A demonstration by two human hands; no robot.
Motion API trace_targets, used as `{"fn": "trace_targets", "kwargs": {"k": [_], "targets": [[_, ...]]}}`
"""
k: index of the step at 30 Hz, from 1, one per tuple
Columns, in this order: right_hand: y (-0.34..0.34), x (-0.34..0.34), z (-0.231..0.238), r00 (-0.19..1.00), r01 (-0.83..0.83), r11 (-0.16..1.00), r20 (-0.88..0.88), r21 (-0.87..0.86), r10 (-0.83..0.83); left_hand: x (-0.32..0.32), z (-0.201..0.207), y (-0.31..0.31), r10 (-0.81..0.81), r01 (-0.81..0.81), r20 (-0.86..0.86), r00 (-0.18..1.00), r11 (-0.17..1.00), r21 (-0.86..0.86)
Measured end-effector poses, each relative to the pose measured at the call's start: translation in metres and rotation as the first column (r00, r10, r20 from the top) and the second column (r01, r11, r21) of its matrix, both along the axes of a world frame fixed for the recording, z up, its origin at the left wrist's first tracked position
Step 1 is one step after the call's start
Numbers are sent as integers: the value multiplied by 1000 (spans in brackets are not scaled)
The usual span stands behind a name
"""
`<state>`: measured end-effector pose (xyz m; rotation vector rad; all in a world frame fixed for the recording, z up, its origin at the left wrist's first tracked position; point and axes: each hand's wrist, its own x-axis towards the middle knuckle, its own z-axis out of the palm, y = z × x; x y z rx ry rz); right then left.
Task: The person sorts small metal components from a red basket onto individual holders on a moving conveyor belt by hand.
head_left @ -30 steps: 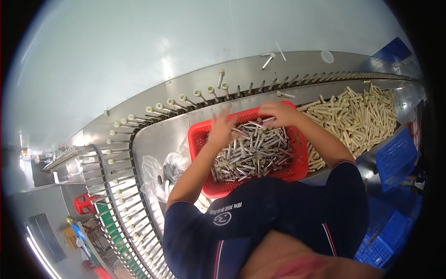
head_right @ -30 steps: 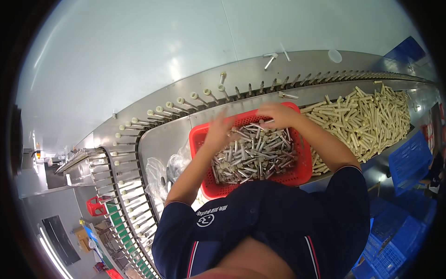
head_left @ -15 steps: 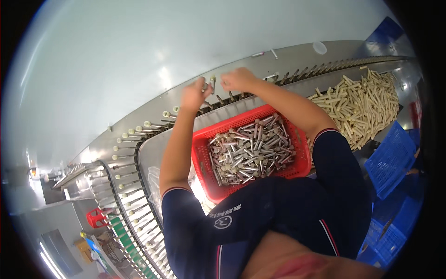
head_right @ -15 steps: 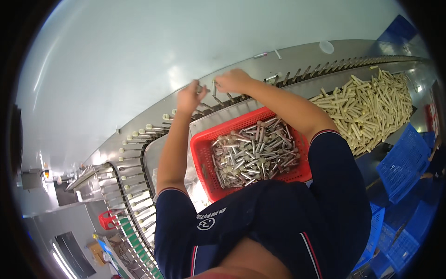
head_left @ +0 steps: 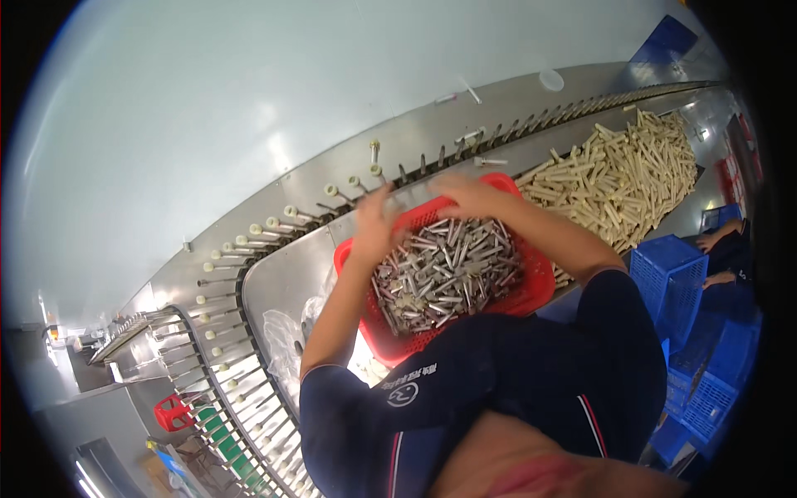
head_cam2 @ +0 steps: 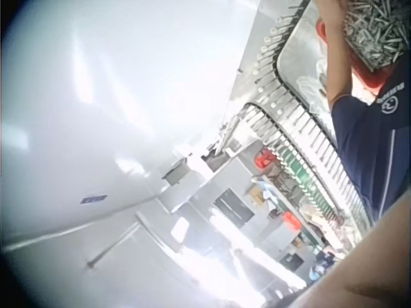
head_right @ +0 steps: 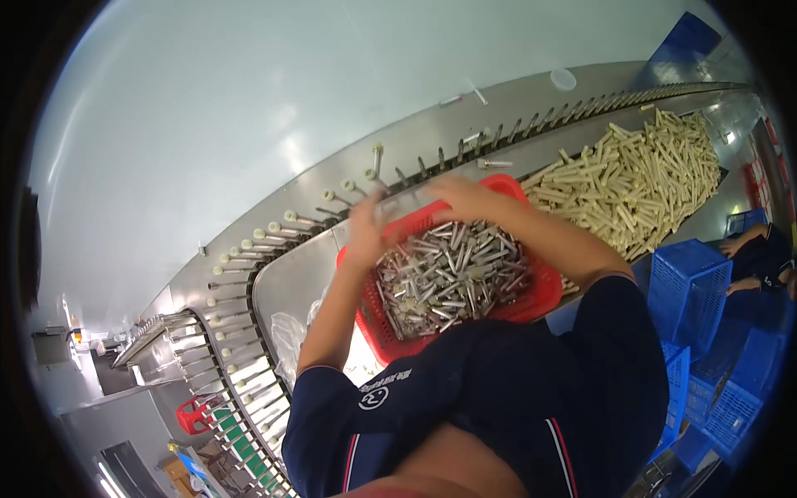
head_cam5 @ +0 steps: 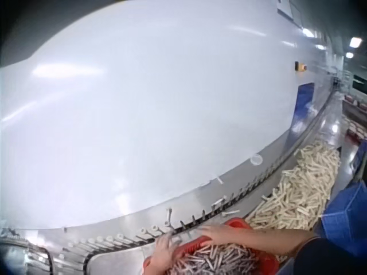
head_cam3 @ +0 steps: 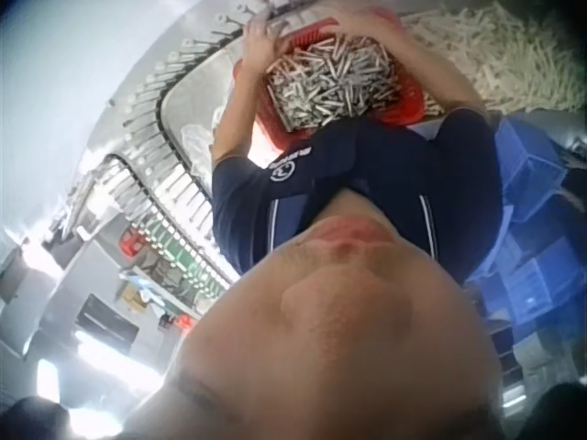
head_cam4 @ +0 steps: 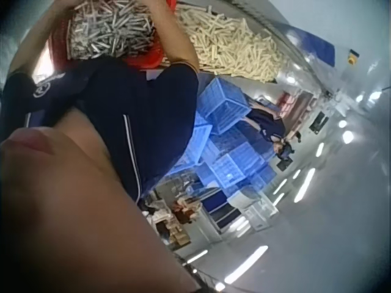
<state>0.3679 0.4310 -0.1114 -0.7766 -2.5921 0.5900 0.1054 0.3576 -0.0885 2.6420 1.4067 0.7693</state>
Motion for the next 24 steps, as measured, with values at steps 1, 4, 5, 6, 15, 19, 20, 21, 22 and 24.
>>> {"fn": "trace_targets", "kwargs": {"k": [1,4,5,6,15,19,20,21,22,24], "targets": [[20,-6,23,999,7,997,-43,76,-4,2,10,13,164,-169,60,985,982,89],[43,-9,49,982,0,981,-187,193,37,23,33,39,302,-297,-44,952,951,88],[56,-24,14,947,-28,977,-307,210,93,25,17,44,341,-344,-122,932,939,-9],[55,-28,27,953,-125,980,-255,156,162,23,-5,51,362,-384,-140,921,904,-189],[92,98,74,984,70,976,-176,205,-34,195,83,85,476,-465,192,858,879,-100],[73,131,119,947,-64,990,-305,126,100,223,104,30,379,-239,379,844,899,-367],[60,139,99,936,-183,979,-287,94,203,233,86,17,287,-63,440,851,888,-456],[43,138,63,961,-251,961,-147,-116,233,232,74,1,247,-30,276,929,793,-608],[27,144,15,952,-296,946,-123,-132,281,225,59,-2,-21,11,-11,1000,817,-576],[-1,151,-50,880,-316,943,338,-105,333,152,-28,-11,-84,38,-12,996,568,-822]]}}
